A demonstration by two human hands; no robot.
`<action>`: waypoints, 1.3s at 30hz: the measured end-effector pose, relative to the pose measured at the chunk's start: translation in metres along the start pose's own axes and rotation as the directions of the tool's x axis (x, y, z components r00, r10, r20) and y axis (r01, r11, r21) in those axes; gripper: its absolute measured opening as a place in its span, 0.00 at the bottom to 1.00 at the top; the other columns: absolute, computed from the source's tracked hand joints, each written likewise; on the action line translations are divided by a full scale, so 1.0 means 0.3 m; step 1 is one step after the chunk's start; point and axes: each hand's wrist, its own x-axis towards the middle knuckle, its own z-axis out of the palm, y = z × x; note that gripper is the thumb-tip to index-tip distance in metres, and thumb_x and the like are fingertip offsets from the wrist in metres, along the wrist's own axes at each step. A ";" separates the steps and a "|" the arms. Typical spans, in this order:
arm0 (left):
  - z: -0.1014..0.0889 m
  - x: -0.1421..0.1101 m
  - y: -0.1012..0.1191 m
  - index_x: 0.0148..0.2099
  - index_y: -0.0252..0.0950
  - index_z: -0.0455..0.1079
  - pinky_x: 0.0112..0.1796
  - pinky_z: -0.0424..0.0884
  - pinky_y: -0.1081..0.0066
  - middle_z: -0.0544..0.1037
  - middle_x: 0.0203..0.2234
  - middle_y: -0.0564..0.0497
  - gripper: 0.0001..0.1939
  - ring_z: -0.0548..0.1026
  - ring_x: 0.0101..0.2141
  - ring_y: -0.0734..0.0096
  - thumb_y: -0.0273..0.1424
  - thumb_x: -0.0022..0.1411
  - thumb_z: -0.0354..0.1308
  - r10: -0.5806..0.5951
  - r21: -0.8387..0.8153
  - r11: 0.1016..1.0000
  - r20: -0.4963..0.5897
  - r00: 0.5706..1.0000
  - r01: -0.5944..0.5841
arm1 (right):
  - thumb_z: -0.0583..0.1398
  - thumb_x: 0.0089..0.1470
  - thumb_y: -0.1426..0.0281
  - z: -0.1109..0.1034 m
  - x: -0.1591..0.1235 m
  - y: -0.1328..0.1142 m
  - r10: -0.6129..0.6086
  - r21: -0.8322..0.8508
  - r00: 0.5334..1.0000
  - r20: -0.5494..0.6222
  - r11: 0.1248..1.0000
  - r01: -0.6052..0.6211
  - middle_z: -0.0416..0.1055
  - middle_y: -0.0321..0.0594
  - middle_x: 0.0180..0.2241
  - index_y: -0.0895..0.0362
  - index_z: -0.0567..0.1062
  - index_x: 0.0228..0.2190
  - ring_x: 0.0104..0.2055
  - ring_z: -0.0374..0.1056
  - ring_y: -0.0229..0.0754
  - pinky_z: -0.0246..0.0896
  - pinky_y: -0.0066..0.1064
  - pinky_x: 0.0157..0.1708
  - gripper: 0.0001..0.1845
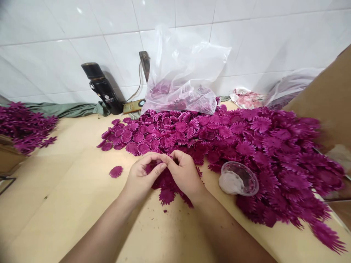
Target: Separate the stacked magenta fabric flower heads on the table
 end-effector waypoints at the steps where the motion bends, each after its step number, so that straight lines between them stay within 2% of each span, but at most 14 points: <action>1: 0.000 0.002 -0.004 0.31 0.37 0.73 0.38 0.68 0.69 0.76 0.29 0.50 0.02 0.72 0.33 0.70 0.28 0.51 0.60 -0.012 -0.020 1.000 -0.013 1.000 0.012 | 0.59 0.46 0.54 0.003 -0.002 0.000 -0.010 0.001 1.000 0.011 1.000 0.010 0.54 0.29 0.18 0.56 0.62 0.17 0.21 0.50 0.32 0.49 0.26 0.21 0.21; 5: -0.018 0.016 -0.017 0.26 0.36 0.71 0.32 0.67 0.73 0.74 0.23 0.53 0.02 0.70 0.27 0.74 0.28 0.48 0.61 -0.138 -0.181 0.977 -0.149 0.979 0.110 | 0.55 0.51 0.60 0.015 -0.019 -0.014 -0.059 -0.032 0.992 0.109 0.998 0.063 0.58 0.31 0.20 0.57 0.65 0.22 0.22 0.52 0.33 0.51 0.26 0.22 0.14; 10: -0.016 0.020 0.004 0.24 0.34 0.66 0.23 0.62 0.78 0.69 0.17 0.58 0.10 0.64 0.18 0.81 0.30 0.44 0.65 -0.398 -0.536 0.812 -0.215 0.892 0.233 | 0.56 0.50 0.67 0.026 -0.035 -0.028 -0.162 -0.121 0.975 0.149 0.976 0.181 0.62 0.34 0.24 0.56 0.65 0.25 0.26 0.58 0.36 0.55 0.28 0.26 0.06; 14: -0.030 0.038 0.000 0.25 0.33 0.64 0.22 0.61 0.79 0.70 0.18 0.57 0.08 0.65 0.18 0.82 0.28 0.47 0.62 -0.525 -0.657 0.708 -0.241 0.817 0.261 | 0.55 0.51 0.71 0.017 -0.050 -0.045 -0.203 -0.114 0.956 0.212 0.966 0.230 0.62 0.34 0.24 0.56 0.65 0.25 0.27 0.59 0.36 0.56 0.28 0.28 0.05; 16: -0.070 0.058 -0.018 0.27 0.33 0.64 0.22 0.61 0.78 0.71 0.20 0.55 0.06 0.67 0.19 0.80 0.29 0.52 0.58 -0.577 -0.673 0.695 -0.311 0.755 0.253 | 0.54 0.52 0.71 0.011 -0.062 -0.059 -0.252 -0.045 0.922 0.294 0.960 0.277 0.62 0.34 0.24 0.56 0.65 0.25 0.27 0.59 0.35 0.56 0.28 0.28 0.05; 18: -0.118 0.078 -0.040 0.28 0.34 0.64 0.24 0.62 0.79 0.71 0.21 0.56 0.05 0.69 0.22 0.81 0.28 0.52 0.57 -0.539 -0.635 0.758 -0.483 0.690 0.148 | 0.54 0.52 0.71 0.007 -0.068 -0.067 -0.278 0.016 0.900 0.335 0.957 0.290 0.62 0.34 0.25 0.56 0.65 0.25 0.27 0.59 0.35 0.57 0.28 0.29 0.05; 19: -0.136 0.085 -0.049 0.28 0.34 0.64 0.26 0.63 0.78 0.71 0.22 0.56 0.05 0.71 0.24 0.79 0.28 0.51 0.59 -0.506 -0.607 0.787 -0.533 0.678 0.109 | 0.55 0.52 0.71 0.006 -0.066 -0.068 -0.260 0.029 0.910 0.324 0.964 0.265 0.63 0.34 0.25 0.56 0.66 0.26 0.28 0.60 0.35 0.58 0.28 0.29 0.04; 21: -0.148 0.090 -0.063 0.30 0.35 0.66 0.31 0.66 0.76 0.72 0.25 0.55 0.07 0.73 0.29 0.77 0.28 0.47 0.61 -0.416 -0.519 0.848 -0.526 0.742 0.108 | 0.55 0.51 0.70 0.004 -0.055 -0.061 -0.175 0.030 0.949 0.262 0.984 0.173 0.65 0.35 0.26 0.56 0.68 0.28 0.29 0.62 0.36 0.59 0.29 0.31 0.03; 24: -0.109 0.077 -0.071 0.36 0.35 0.70 0.43 0.67 0.68 0.74 0.36 0.50 0.12 0.73 0.39 0.70 0.27 0.45 0.62 -0.269 -0.293 0.943 -0.400 0.876 0.156 | 0.56 0.50 0.68 -0.003 -0.028 -0.044 -0.071 0.009 0.981 0.180 0.997 0.070 0.67 0.36 0.26 0.57 0.69 0.28 0.29 0.63 0.38 0.60 0.30 0.32 0.05; 26: -0.073 0.059 -0.067 0.40 0.36 0.71 0.49 0.64 0.64 0.72 0.43 0.47 0.14 0.70 0.45 0.67 0.27 0.47 0.61 -0.166 -0.137 0.983 -0.355 0.920 0.125 | 0.56 0.50 0.66 -0.009 -0.015 -0.035 -0.056 -0.009 0.987 0.151 0.998 0.058 0.66 0.36 0.24 0.57 0.69 0.26 0.28 0.61 0.37 0.59 0.30 0.30 0.07; 30: -0.040 0.023 -0.032 0.42 0.37 0.71 0.47 0.67 0.64 0.73 0.41 0.46 0.13 0.71 0.42 0.67 0.29 0.52 0.57 -0.069 -0.045 0.997 -0.291 0.954 0.058 | 0.55 0.51 0.61 -0.011 -0.009 -0.020 -0.051 -0.065 0.992 0.114 0.996 0.058 0.59 0.32 0.20 0.56 0.64 0.20 0.23 0.53 0.34 0.52 0.28 0.24 0.14; 34: -0.016 -0.005 0.008 0.36 0.37 0.74 0.45 0.68 0.66 0.76 0.35 0.47 0.07 0.73 0.40 0.67 0.29 0.52 0.59 0.026 0.000 1.000 -0.124 0.992 -0.027 | 0.57 0.49 0.56 -0.010 -0.002 -0.004 -0.038 -0.100 0.999 0.038 0.994 0.041 0.51 0.29 0.17 0.55 0.59 0.17 0.21 0.48 0.32 0.46 0.27 0.21 0.20; 37: 0.008 -0.014 0.007 0.37 0.38 0.75 0.43 0.69 0.65 0.77 0.35 0.48 0.09 0.74 0.38 0.66 0.29 0.49 0.62 -0.033 -0.020 0.999 -0.046 0.998 0.032 | 0.59 0.47 0.55 -0.010 0.003 0.002 -0.015 -0.049 1.000 0.005 0.999 0.015 0.53 0.30 0.17 0.56 0.61 0.16 0.22 0.50 0.33 0.48 0.26 0.21 0.21; 39: 0.014 -0.015 -0.001 0.38 0.37 0.74 0.42 0.70 0.65 0.77 0.34 0.48 0.10 0.74 0.36 0.67 0.29 0.50 0.61 -0.108 -0.068 0.992 -0.055 0.993 0.104 | 0.59 0.47 0.56 -0.008 0.003 0.002 -0.006 -0.003 1.000 0.023 1.000 0.006 0.55 0.30 0.18 0.56 0.63 0.17 0.22 0.51 0.33 0.50 0.26 0.22 0.19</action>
